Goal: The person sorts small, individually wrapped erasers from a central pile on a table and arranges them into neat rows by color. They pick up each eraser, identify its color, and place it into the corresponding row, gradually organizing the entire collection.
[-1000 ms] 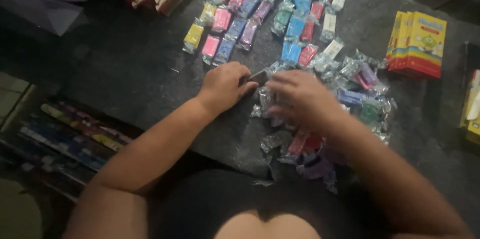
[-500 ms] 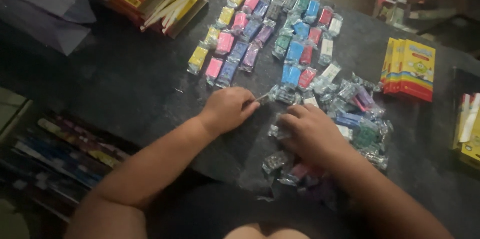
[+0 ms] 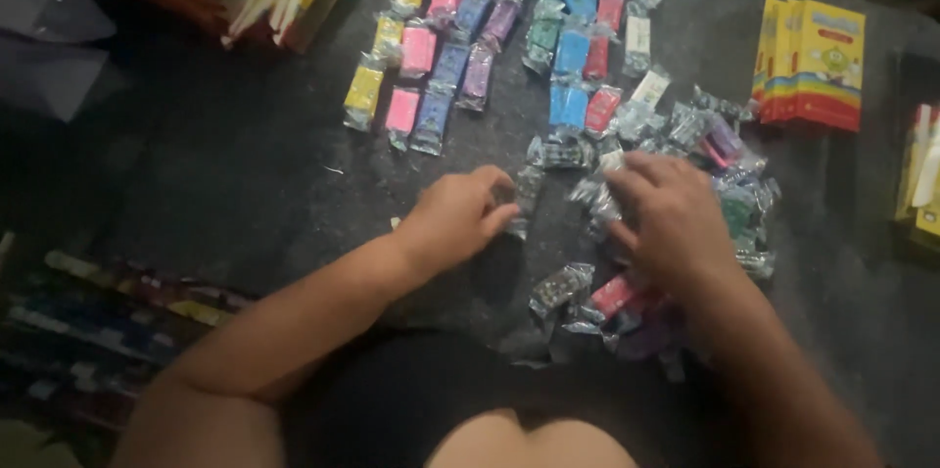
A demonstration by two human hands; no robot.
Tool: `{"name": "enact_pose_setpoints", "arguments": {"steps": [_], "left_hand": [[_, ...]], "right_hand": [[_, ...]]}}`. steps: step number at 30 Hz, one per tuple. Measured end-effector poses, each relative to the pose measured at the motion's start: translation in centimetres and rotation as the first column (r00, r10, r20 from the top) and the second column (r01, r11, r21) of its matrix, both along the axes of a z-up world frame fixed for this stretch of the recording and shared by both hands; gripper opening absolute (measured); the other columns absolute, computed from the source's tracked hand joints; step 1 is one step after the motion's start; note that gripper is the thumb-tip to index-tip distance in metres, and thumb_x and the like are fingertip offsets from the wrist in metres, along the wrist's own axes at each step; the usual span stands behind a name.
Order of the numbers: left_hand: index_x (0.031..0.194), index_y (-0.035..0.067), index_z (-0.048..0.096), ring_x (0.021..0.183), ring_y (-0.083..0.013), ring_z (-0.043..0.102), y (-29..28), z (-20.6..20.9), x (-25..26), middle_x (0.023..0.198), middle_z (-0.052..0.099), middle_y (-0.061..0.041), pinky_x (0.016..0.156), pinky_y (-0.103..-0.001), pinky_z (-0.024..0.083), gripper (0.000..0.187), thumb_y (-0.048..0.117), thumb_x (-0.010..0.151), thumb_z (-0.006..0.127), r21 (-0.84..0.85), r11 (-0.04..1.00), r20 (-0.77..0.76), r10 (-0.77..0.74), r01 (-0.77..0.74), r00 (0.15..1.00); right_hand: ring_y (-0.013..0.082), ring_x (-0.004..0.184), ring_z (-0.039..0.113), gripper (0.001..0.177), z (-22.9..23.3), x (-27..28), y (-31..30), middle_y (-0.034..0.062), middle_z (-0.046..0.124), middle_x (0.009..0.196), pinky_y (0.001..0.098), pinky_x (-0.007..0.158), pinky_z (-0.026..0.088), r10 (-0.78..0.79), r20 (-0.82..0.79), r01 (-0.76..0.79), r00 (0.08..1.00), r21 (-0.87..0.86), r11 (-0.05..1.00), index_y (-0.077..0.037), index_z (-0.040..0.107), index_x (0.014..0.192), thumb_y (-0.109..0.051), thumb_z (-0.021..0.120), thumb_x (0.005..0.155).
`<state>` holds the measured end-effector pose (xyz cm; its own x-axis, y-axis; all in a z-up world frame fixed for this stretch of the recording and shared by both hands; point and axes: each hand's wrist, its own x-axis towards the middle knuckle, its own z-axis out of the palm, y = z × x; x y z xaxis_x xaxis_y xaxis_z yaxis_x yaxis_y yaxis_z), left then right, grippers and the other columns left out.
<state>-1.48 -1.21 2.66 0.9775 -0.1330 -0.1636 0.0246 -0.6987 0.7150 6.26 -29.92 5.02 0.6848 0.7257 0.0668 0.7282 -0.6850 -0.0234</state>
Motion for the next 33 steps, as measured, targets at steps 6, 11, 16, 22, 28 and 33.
{"name": "enact_pose_setpoints", "arguments": {"steps": [6, 11, 16, 22, 28, 33], "left_hand": [[0.122, 0.011, 0.071, 0.096, -0.0351, 0.076, -0.3, 0.7, -0.7, 0.096, 0.079, -0.013, 0.081, -0.045, 0.059, 0.032, 0.028, 0.095, 0.068, 0.026, 0.986, 0.105, -0.166, 0.164, 0.981], [0.12, 0.006, 0.07, 0.112, -0.0329, 0.063, -0.7, -1.1, -0.8, 0.119, 0.068, -0.013, 0.098, -0.044, 0.052, 0.033, 0.021, 0.092, 0.077, -0.075, 0.991, 0.512, -0.061, 0.115, 0.857], [0.159, -0.004, 0.016, 0.157, -0.0417, 0.003, -3.2, 0.2, 0.3, 0.168, 0.011, -0.027, 0.125, -0.054, 0.002, 0.132, 0.079, 0.077, 0.078, 0.275, 0.922, 0.121, -0.314, 0.272, 0.942], [0.159, -0.008, 0.007, 0.157, -0.0452, 0.0, -8.0, 0.6, 0.1, 0.168, 0.004, -0.032, 0.127, -0.053, 0.0, 0.135, 0.068, 0.075, 0.082, 0.032, 0.917, 0.154, -0.398, 0.398, 0.904], [0.156, -0.002, 0.027, 0.154, -0.0527, 0.013, -9.7, -0.7, 0.3, 0.165, 0.015, -0.037, 0.126, -0.059, 0.01, 0.126, 0.068, 0.069, 0.086, 0.04, 0.901, 0.305, -0.423, 0.432, 0.853], [0.149, -0.001, 0.038, 0.142, -0.04, 0.046, -7.8, -1.0, 1.4, 0.149, 0.048, -0.025, 0.123, -0.046, 0.033, 0.085, 0.033, 0.083, 0.08, -0.266, 0.899, 0.428, -0.213, 0.347, 0.878]], "right_hand": [[0.0346, 0.138, 0.052, 0.063, 3.2, -1.4, -0.3, 0.0127, 0.059, 0.148, 0.0497, 0.115, 0.035, -0.16, -0.009, 0.16, 0.987, 0.082, 0.984, -0.02, 0.067, 0.137, -0.038, 0.079, 0.077], [0.0343, 0.141, 0.043, 0.06, 8.6, -2.4, -0.5, 0.0181, 0.05, 0.153, 0.0585, 0.11, 0.035, -0.345, -0.395, 0.421, 0.851, 0.122, 0.899, -0.008, 0.057, 0.143, -0.025, 0.071, 0.087], [0.032, 0.13, 0.057, 0.051, 7.9, -1.0, -1.2, 0.0147, 0.065, 0.139, 0.0515, 0.105, 0.043, -0.317, -0.333, 0.37, 0.888, 0.109, 0.923, -0.008, 0.062, 0.139, -0.02, 0.071, 0.09], [0.0282, 0.122, 0.062, 0.047, 8.9, 1.2, 2.0, 0.0148, 0.067, 0.135, 0.0458, 0.102, 0.049, -0.201, -0.284, 0.234, 0.938, 0.089, 0.968, -0.008, 0.062, 0.138, -0.021, 0.069, 0.094], [0.0327, 0.114, 0.064, 0.037, 9.1, 4.3, 2.6, 0.016, 0.068, 0.131, 0.0481, 0.094, 0.051, -0.356, -0.327, 0.377, 0.875, 0.001, 0.926, -0.008, 0.063, 0.136, -0.015, 0.06, 0.1], [0.0302, 0.095, 0.068, 0.023, 9.3, 3.7, -1.0, 0.0189, 0.07, 0.113, 0.0403, 0.083, 0.055, -0.188, -0.275, 0.243, 0.943, 0.184, 0.952, -0.001, 0.067, 0.123, -0.006, 0.063, 0.101]]}}
